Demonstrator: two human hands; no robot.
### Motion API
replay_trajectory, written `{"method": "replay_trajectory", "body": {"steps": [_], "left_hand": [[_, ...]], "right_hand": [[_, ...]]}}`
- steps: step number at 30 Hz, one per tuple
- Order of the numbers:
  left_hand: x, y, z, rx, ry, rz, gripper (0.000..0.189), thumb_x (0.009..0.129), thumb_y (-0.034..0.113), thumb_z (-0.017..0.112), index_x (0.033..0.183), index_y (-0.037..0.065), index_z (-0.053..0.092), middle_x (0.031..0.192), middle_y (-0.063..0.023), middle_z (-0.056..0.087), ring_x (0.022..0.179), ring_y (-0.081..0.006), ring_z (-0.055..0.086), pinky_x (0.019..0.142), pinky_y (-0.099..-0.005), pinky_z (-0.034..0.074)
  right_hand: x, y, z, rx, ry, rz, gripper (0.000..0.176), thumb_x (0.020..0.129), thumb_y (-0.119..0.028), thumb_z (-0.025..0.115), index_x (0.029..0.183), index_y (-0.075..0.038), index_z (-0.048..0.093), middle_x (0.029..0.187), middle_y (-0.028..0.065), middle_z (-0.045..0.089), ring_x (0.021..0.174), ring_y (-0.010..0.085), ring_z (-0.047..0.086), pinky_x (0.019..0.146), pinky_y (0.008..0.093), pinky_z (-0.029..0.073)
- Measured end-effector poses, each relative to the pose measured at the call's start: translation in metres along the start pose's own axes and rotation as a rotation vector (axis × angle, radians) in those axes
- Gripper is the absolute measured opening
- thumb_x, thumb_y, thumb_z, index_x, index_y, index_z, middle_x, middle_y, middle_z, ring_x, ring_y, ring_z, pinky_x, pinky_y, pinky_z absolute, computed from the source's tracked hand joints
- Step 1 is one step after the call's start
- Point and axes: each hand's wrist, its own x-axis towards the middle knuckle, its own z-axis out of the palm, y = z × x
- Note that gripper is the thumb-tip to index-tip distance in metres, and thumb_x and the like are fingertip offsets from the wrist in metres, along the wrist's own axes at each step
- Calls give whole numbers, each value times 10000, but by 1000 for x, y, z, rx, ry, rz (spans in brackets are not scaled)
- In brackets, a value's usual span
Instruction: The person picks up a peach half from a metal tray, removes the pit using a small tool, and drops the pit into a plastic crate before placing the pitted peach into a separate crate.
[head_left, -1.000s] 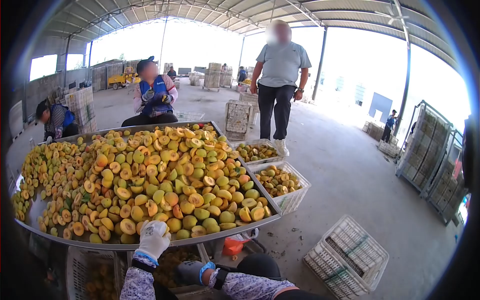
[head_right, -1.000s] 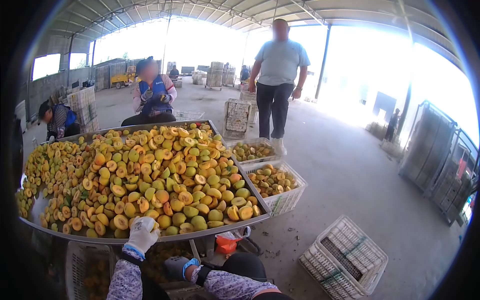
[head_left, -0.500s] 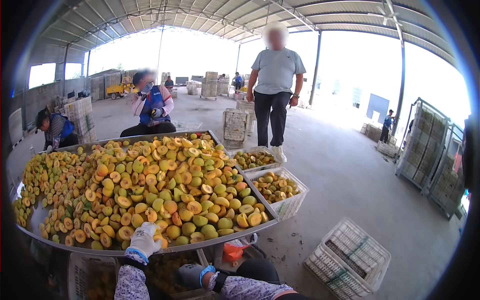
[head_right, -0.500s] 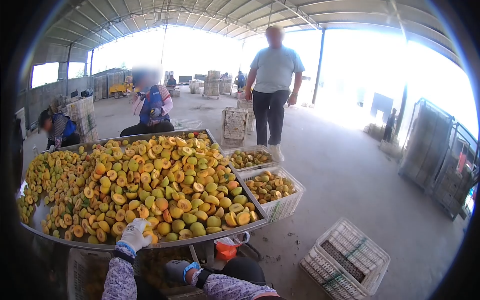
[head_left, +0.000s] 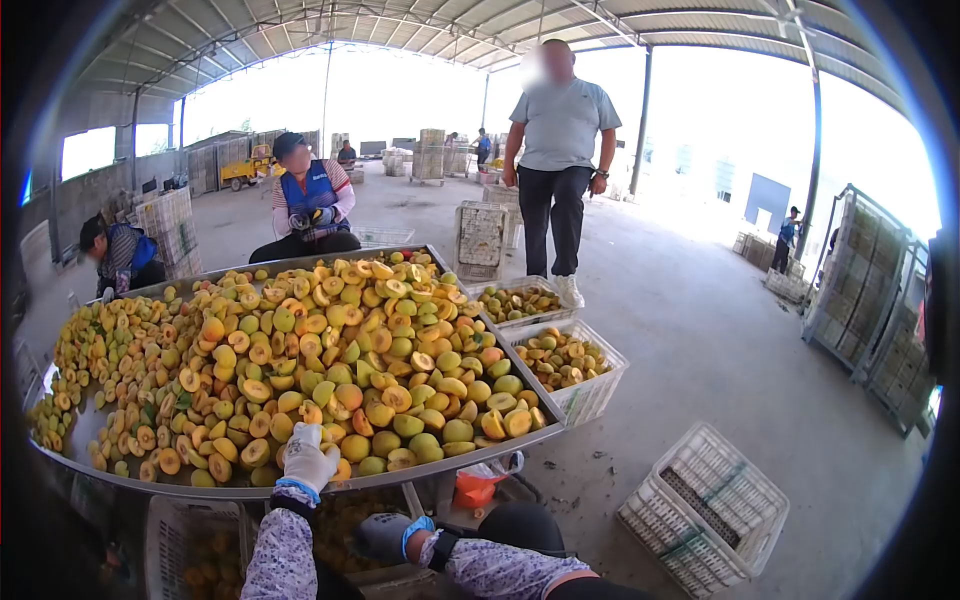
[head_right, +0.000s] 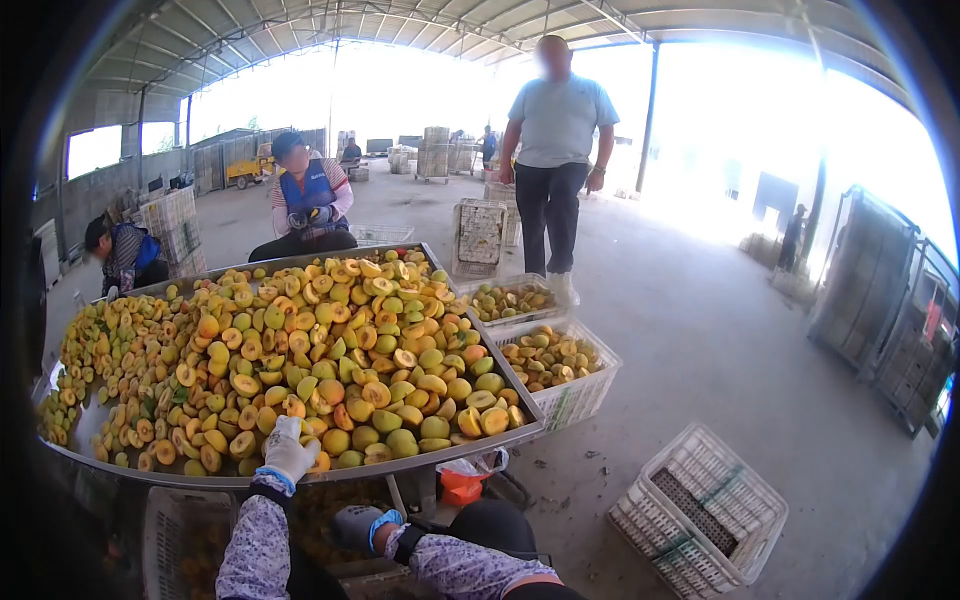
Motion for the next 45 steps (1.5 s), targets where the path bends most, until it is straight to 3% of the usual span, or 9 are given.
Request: {"method": "replay_trajectory", "body": {"steps": [10, 16, 22, 25, 28, 29, 31, 36, 45], "left_hand": [[-4, -33, -15, -551, 255, -98, 395, 835, 73, 769, 1203, 70, 627, 1042, -62, 679, 850, -136, 657, 781, -293, 547], [-27, 1, -76, -1264, 190, -311, 488, 952, 75, 653, 1417, 7, 523, 1251, -89, 646, 1111, -153, 628, 953, -290, 523], [-40, 46, -68, -1150, 150, -222, 386, 944, 98, 591, 1311, -20, 623, 1256, -92, 645, 1171, -172, 599, 1048, -310, 440], [-37, 46, -52, -1517, 125, -195, 365, 979, 77, 554, 1321, -39, 603, 1297, -117, 626, 1175, -211, 608, 1056, -326, 451], [-33, 48, -34, -625, 378, 264, 361, 1031, 136, 537, 1347, -38, 549, 1308, -137, 617, 1217, -235, 604, 1055, -334, 469], [-35, 58, -26, -1333, 231, -34, 385, 1037, 118, 498, 1384, -50, 504, 1347, -178, 594, 1249, -298, 584, 1072, -367, 456], [-39, 35, -17, -361, 514, 296, 413, 1032, 105, 480, 1412, -55, 483, 1353, -209, 587, 1269, -329, 568, 1088, -394, 441], [-32, 37, -16, -1691, 205, -335, 329, 1070, 306, 484, 1229, 39, 589, 1203, -109, 631, 1015, -228, 664, 902, -350, 557], [-42, 57, -26, -1737, 210, -196, 212, 1004, 172, 611, 1162, 40, 558, 1140, -122, 649, 950, -214, 668, 808, -343, 572]], "right_hand": [[3, 1, -10, -1, 23, 88, 372, 873, -375, 662, 921, -13, 732, 910, 246, 709, 885, 416, 697, 797, 486, 552], [3, -22, -43, 266, 249, 7, 271, 963, -320, 637, 1006, -54, 664, 833, 240, 669, 794, 440, 652, 685, 478, 505], [30, -33, -60, 935, 750, 4, 167, 983, -196, 661, 946, -49, 590, 700, 19, 591, 609, 103, 573, 557, 288, 459], [27, -41, -69, 1387, 604, 126, 154, 983, -196, 673, 970, -71, 584, 730, -38, 561, 612, 41, 511, 534, 244, 427], [26, -50, -78, 1401, 540, 240, 162, 1011, -249, 629, 949, -105, 590, 677, -43, 550, 537, 36, 486, 461, 222, 379], [26, -52, -79, 1410, 525, 291, 168, 1016, -259, 620, 940, -111, 592, 667, -47, 546, 519, 37, 480, 444, 223, 370], [28, -51, -70, 1457, 430, 301, 178, 1020, -274, 613, 921, -127, 596, 649, -55, 542, 487, 44, 467, 415, 231, 352], [36, -28, -61, 1347, 442, 192, 224, 1020, -300, 623, 869, -140, 579, 722, -80, 516, 621, 25, 453, 511, 233, 368], [28, -28, -61, 1609, 287, 242, 230, 1033, -319, 591, 929, -114, 581, 694, -30, 559, 521, 62, 487, 430, 247, 376]]}}
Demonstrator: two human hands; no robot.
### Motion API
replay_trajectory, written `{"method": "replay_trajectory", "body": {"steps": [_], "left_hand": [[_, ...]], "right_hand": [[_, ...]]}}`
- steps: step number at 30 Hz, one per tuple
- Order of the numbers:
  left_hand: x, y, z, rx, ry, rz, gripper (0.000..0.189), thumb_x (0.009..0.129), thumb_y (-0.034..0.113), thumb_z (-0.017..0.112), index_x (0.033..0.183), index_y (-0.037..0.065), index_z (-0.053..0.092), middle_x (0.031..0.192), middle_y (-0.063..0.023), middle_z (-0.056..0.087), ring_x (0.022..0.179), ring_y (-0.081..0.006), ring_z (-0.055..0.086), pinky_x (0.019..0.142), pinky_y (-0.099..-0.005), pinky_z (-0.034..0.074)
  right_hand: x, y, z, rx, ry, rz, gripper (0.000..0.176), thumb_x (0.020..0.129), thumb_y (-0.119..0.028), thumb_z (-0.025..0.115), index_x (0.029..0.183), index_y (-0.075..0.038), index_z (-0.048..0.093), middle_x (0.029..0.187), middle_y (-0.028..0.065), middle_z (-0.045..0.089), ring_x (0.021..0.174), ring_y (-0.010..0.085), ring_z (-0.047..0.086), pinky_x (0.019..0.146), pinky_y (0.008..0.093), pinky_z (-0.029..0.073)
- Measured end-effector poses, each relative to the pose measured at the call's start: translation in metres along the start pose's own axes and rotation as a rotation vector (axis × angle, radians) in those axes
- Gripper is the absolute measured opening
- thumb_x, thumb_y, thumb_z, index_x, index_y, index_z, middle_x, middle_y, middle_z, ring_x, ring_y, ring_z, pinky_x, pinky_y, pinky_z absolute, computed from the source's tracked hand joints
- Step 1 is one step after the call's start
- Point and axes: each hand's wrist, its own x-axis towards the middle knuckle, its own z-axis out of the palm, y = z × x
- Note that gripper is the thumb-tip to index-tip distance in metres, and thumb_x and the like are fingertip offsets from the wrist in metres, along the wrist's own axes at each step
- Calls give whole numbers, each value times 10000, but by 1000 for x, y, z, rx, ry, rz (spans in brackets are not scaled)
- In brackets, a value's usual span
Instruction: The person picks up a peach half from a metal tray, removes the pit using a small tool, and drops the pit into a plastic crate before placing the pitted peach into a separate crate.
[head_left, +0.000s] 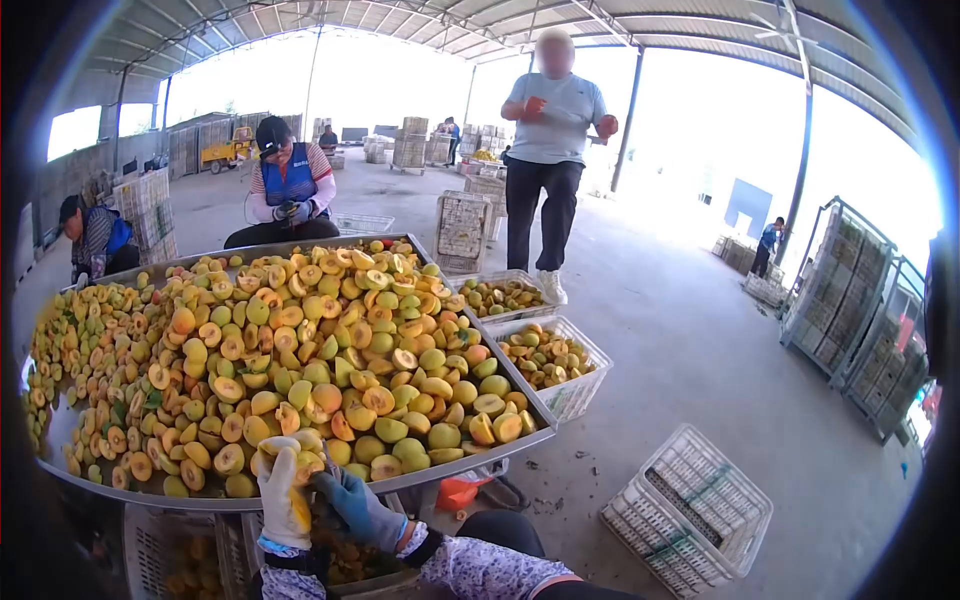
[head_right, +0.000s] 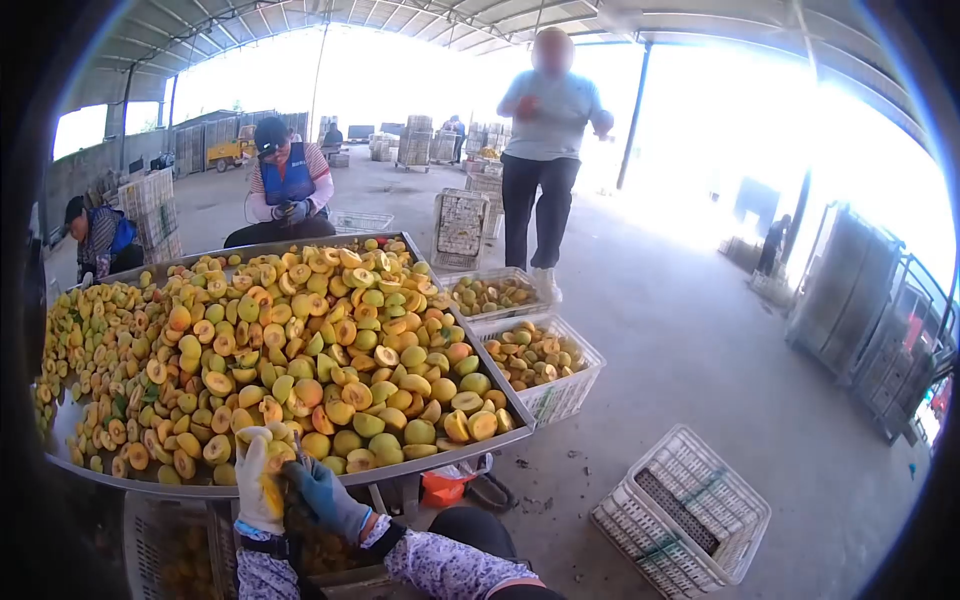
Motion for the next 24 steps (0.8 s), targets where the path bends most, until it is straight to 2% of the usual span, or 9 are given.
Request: {"method": "replay_trajectory", "body": {"steps": [3, 4, 7, 9, 10, 11, 13, 20, 24], "left_hand": [[5, 1, 7, -56, 31, -9, 317, 1053, 246, 515, 1297, 47, 548, 1107, -102, 643, 932, -210, 661, 800, -343, 574], [2, 10, 17, -74, 103, -14, 347, 1062, 262, 494, 1331, 46, 540, 1100, -99, 643, 929, -208, 659, 799, -343, 574], [2, -9, -31, 856, 67, 474, 604, 937, 207, 703, 1415, -50, 438, 1241, -169, 614, 1066, -262, 643, 919, -363, 542], [-1, -4, -29, 1013, 60, 527, 675, 915, 175, 744, 1437, -88, 406, 1291, -194, 605, 1107, -276, 642, 955, -367, 534], [0, 1, -20, 998, 40, 500, 637, 936, 162, 717, 1431, -94, 408, 1294, -195, 605, 1102, -272, 645, 951, -365, 537], [3, -1, -9, 503, 33, 376, 487, 1000, 218, 606, 1367, -75, 479, 1220, -167, 633, 1046, -246, 662, 918, -345, 552], [9, 0, -10, 83, 68, 56, 469, 1088, 367, 417, 1268, -35, 579, 1166, -143, 657, 992, -218, 682, 883, -334, 574], [6, 0, 10, -36, 205, 42, 464, 1078, 403, 446, 1168, -30, 585, 1130, -166, 674, 991, -251, 686, 871, -382, 586], [4, -2, 11, -43, 289, 33, 433, 1065, 427, 473, 1078, 8, 580, 1056, -153, 674, 930, -258, 693, 814, -402, 597]], "right_hand": [[28, 28, -9, -330, 41, -520, 277, 1052, -336, 558, 950, -83, 605, 728, -25, 534, 633, 27, 444, 536, 210, 348], [22, 23, -6, -459, 87, -502, 264, 1059, -297, 548, 995, -48, 605, 784, -10, 559, 754, 35, 467, 628, 221, 394], [1, 11, -2, -813, 118, -718, 240, 1039, -260, 559, 1030, -23, 592, 776, 102, 635, 709, 182, 628, 627, 347, 484], [-5, -1, 5, -1053, 156, -782, 196, 1004, -220, 595, 983, -26, 585, 733, 173, 651, 652, 366, 658, 542, 428, 466], [-2, 0, 6, -1134, 169, -847, 187, 991, -214, 610, 972, -29, 585, 726, 194, 652, 646, 415, 650, 520, 454, 458], [2, 3, 3, -1127, 172, -843, 191, 989, -216, 617, 975, -28, 589, 716, 196, 650, 635, 414, 648, 521, 459, 459], [6, 6, 0, -1165, 195, -808, 189, 985, -216, 627, 979, -31, 593, 709, 200, 647, 631, 416, 647, 525, 464, 463], [1, 4, 9, -1099, 183, -692, 198, 1006, -227, 602, 1011, -29, 607, 749, 215, 655, 713, 403, 678, 578, 434, 490], [4, 12, 6, -1026, 96, -663, 293, 991, -309, 611, 990, -16, 606, 751, 278, 635, 735, 495, 628, 583, 522, 474]]}}
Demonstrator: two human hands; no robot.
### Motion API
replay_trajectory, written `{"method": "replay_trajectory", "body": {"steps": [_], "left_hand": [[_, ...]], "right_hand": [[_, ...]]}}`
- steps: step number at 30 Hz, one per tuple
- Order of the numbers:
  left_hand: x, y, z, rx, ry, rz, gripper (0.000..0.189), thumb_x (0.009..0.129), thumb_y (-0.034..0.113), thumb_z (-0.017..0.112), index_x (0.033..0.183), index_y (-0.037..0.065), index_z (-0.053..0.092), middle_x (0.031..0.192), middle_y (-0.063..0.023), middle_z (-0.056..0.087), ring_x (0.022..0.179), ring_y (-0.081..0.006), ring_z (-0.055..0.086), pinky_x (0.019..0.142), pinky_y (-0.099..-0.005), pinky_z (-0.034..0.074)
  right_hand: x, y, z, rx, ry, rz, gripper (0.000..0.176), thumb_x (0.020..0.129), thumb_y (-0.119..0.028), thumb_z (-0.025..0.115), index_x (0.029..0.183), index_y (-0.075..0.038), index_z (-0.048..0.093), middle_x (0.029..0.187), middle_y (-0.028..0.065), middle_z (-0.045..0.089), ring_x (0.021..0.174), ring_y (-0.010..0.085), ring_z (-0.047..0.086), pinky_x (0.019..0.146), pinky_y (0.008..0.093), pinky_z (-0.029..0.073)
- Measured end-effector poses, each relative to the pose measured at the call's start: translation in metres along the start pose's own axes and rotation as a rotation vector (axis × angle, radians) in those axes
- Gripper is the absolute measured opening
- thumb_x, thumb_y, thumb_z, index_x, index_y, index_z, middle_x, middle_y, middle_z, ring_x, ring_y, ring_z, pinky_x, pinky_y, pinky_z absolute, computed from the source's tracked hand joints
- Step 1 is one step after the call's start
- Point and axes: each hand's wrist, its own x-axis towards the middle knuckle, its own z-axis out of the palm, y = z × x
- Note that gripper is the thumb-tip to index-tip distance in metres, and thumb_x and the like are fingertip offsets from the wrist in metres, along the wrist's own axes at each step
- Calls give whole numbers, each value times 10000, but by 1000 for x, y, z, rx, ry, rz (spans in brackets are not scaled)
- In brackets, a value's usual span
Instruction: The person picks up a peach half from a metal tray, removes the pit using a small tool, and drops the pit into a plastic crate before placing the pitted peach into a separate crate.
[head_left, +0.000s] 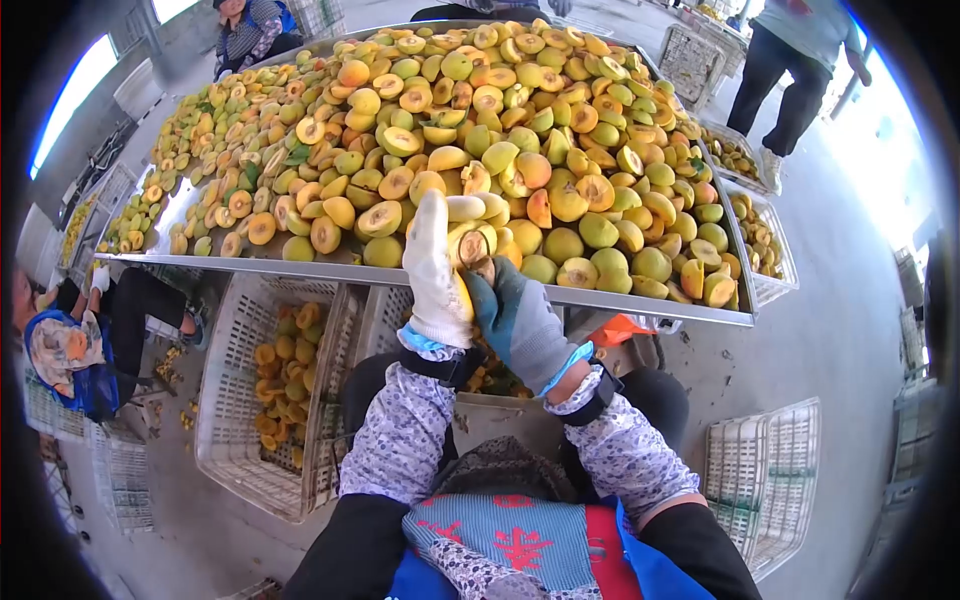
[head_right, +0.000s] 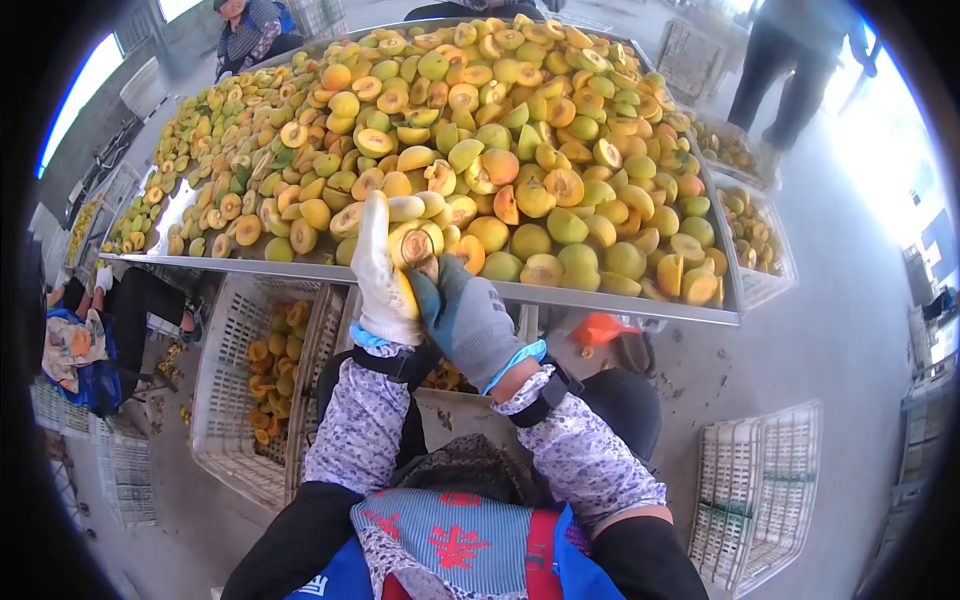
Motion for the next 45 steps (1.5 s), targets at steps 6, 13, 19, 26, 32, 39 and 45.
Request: {"method": "replay_trajectory", "body": {"steps": [6, 13, 19, 26, 32, 39, 45], "left_hand": [[2, 6, -7, 95, -27, 22, 489, 1033, 453, 536, 921, -12, 636, 915, -161, 713, 792, -230, 704, 700, -354, 601], [-2, 3, -4, 223, 7, 102, 496, 1051, 447, 489, 979, -22, 631, 935, -162, 704, 796, -214, 689, 752, -321, 578], [2, 16, -5, 429, -133, -22, 529, 1033, 437, 516, 824, -28, 659, 853, -144, 714, 745, -203, 682, 682, -293, 549], [14, 21, -19, 611, -343, -164, 534, 1018, 397, 552, 710, -17, 686, 748, -160, 709, 630, -204, 662, 588, -308, 523], [15, 14, -23, 452, -409, -150, 549, 1033, 389, 522, 710, -23, 688, 752, -167, 711, 630, -224, 659, 597, -322, 521], [-4, 13, -7, 247, -279, -128, 542, 1074, 429, 417, 802, 10, 626, 779, -176, 681, 599, -252, 621, 604, -346, 519], [-2, 12, -12, 283, -272, -99, 562, 1083, 452, 352, 644, 107, 417, 603, -105, 506, 539, -229, 507, 556, -371, 480]], "right_hand": [[-8, -3, -1, -15, -81, 81, 233, 1006, -222, 588, 1018, 6, 636, 766, 227, 671, 711, 409, 674, 596, 428, 507], [-5, 4, 7, 370, -133, 213, 341, 1019, -290, 576, 1044, 45, 633, 818, 240, 691, 751, 311, 684, 687, 419, 521], [-10, 9, -2, 294, -281, 222, 358, 1046, -291, 532, 1087, 49, 638, 846, 141, 695, 795, 153, 594, 734, 364, 513], [-11, 12, -10, 123, -433, 325, 430, 1055, -359, 503, 1049, 52, 630, 791, 88, 661, 761, 154, 583, 701, 346, 505], [-7, -22, -28, 493, -556, 656, 478, 1066, -463, 423, 871, -68, 608, 596, -16, 490, 431, 93, 445, 388, 260, 360], [-9, -23, -34, 669, -634, 668, 524, 1061, -502, 412, 858, -56, 598, 549, -25, 457, 391, 83, 419, 361, 258, 337], [-8, -16, -37, 857, -784, 747, 552, 1059, -533, 387, 861, -53, 574, 570, -46, 430, 402, 64, 389, 365, 222, 309]]}}
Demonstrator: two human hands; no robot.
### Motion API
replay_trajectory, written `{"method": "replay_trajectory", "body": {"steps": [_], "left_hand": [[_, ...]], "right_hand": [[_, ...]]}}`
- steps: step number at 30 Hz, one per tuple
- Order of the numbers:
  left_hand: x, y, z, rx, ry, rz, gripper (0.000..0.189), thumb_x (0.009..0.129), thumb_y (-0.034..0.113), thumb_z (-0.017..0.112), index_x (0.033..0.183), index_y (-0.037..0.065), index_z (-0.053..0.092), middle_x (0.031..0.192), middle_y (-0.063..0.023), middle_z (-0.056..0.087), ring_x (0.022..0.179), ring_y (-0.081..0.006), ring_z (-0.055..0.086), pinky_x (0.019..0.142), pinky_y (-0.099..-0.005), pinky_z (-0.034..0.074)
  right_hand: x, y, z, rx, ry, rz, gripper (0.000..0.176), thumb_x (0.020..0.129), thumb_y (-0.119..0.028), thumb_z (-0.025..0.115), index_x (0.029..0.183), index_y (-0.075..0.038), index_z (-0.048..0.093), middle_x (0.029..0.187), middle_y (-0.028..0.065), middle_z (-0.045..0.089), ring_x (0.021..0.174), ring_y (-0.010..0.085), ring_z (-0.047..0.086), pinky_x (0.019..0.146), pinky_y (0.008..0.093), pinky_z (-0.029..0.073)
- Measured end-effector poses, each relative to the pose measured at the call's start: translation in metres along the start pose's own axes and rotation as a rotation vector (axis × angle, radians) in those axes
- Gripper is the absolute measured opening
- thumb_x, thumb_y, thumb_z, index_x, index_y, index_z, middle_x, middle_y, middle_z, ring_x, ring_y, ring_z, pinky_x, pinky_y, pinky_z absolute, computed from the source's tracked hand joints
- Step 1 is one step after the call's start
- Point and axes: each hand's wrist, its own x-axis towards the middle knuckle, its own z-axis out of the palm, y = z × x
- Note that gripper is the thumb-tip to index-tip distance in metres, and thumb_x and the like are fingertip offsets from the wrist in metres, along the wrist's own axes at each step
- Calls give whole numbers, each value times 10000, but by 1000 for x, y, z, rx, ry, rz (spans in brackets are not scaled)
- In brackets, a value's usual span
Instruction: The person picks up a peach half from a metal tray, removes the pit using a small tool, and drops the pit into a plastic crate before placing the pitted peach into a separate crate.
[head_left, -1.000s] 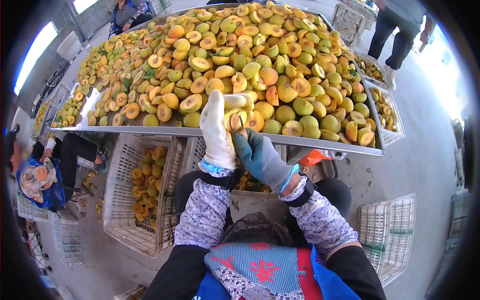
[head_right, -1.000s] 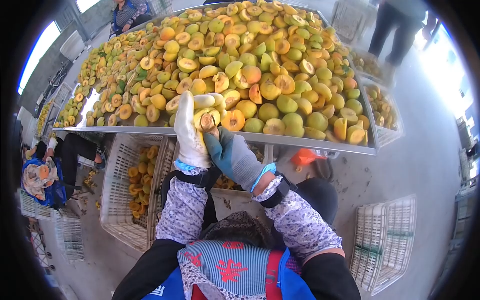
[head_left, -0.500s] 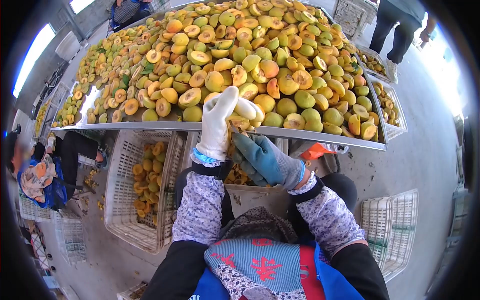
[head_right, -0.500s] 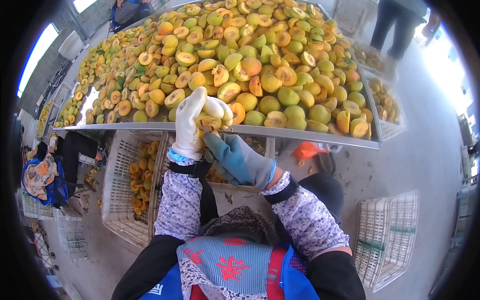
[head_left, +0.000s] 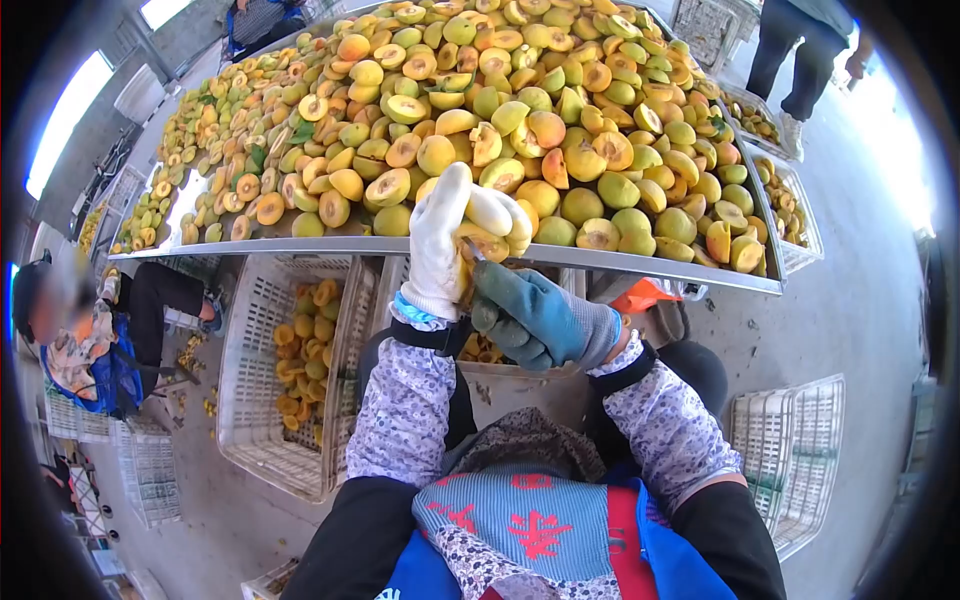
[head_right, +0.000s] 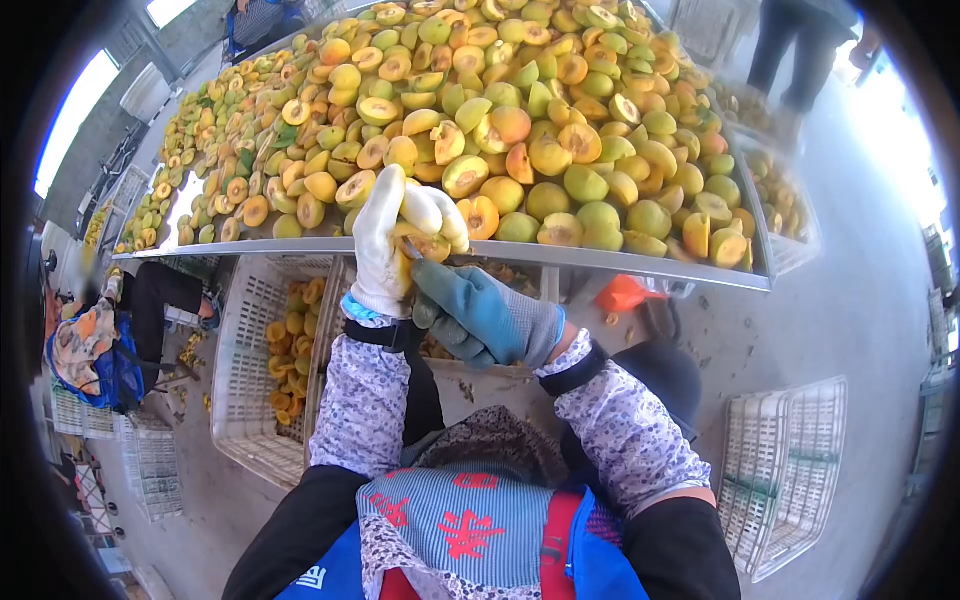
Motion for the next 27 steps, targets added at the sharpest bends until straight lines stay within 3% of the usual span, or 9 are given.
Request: {"method": "replay_trajectory", "body": {"steps": [3, 6, 9, 10, 13, 17, 22, 25, 27], "left_hand": [[5, -4, -4, -192, -62, -44, 555, 1085, 438, 342, 617, 140, 375, 564, -62, 410, 506, -208, 437, 540, -371, 466], [7, -10, -6, -272, -72, -17, 512, 1073, 434, 390, 635, 168, 386, 598, -28, 396, 537, -202, 454, 531, -373, 461], [15, 5, -21, -503, 251, 10, 454, 1050, 439, 469, 691, 162, 459, 684, -33, 501, 630, -219, 543, 563, -384, 489], [13, 13, -36, -415, 302, 110, 427, 1049, 443, 475, 777, 116, 512, 767, -83, 585, 676, -234, 594, 611, -403, 523], [-14, 64, -73, 69, 579, 289, 473, 1041, 459, 505, 971, 6, 625, 910, -161, 706, 738, -276, 701, 653, -378, 598], [-45, 101, -180, 969, 785, 59, 437, 971, 372, 637, 1033, -53, 721, 976, -157, 748, 822, -249, 722, 745, -314, 552], [-15, 86, -125, 1318, 675, 394, 384, 930, 340, 666, 1069, -12, 728, 1038, -183, 745, 1006, -310, 702, 910, -374, 517], [38, 62, -91, 1547, 586, -82, 666, 855, 554, 643, 1271, 34, 652, 1192, -227, 697, 1159, -358, 646, 996, -398, 483], [68, 30, -99, 1718, 454, -271, 638, 844, 514, 631, 1270, 40, 636, 1225, -227, 680, 1166, -377, 632, 982, -448, 488]], "right_hand": [[6, 10, -3, 270, -146, 25, 530, 1056, -532, 401, 889, -61, 575, 595, -56, 415, 417, 46, 363, 371, 200, 285], [11, 14, -1, 44, 24, -47, 554, 1054, -529, 422, 883, -35, 605, 625, -39, 477, 430, 95, 429, 379, 286, 359], [33, 56, -14, -655, 365, -468, 547, 1042, -500, 476, 895, 0, 644, 680, 71, 631, 529, 239, 609, 503, 378, 486], [27, 59, -20, -956, 448, -382, 476, 1024, -434, 534, 928, 11, 674, 833, 215, 713, 767, 397, 696, 702, 469, 541], [11, 58, -17, -1261, 570, -159, 402, 995, -398, 576, 964, -12, 684, 894, 272, 695, 875, 440, 674, 768, 495, 538], [13, 49, -13, -1269, 681, -131, 378, 980, -399, 595, 993, -30, 672, 856, 257, 697, 840, 446, 675, 754, 536, 524], [20, 52, -7, -1206, 636, -235, 350, 971, -385, 616, 988, -39, 665, 825, 258, 689, 800, 451, 670, 718, 530, 523], [18, 50, -7, -1179, 577, -261, 326, 970, -365, 623, 990, -44, 674, 825, 253, 691, 798, 445, 671, 726, 528, 525], [17, 51, -9, -1146, 575, -317, 300, 967, -345, 632, 1001, -49, 671, 825, 249, 691, 800, 441, 672, 719, 527, 524]]}}
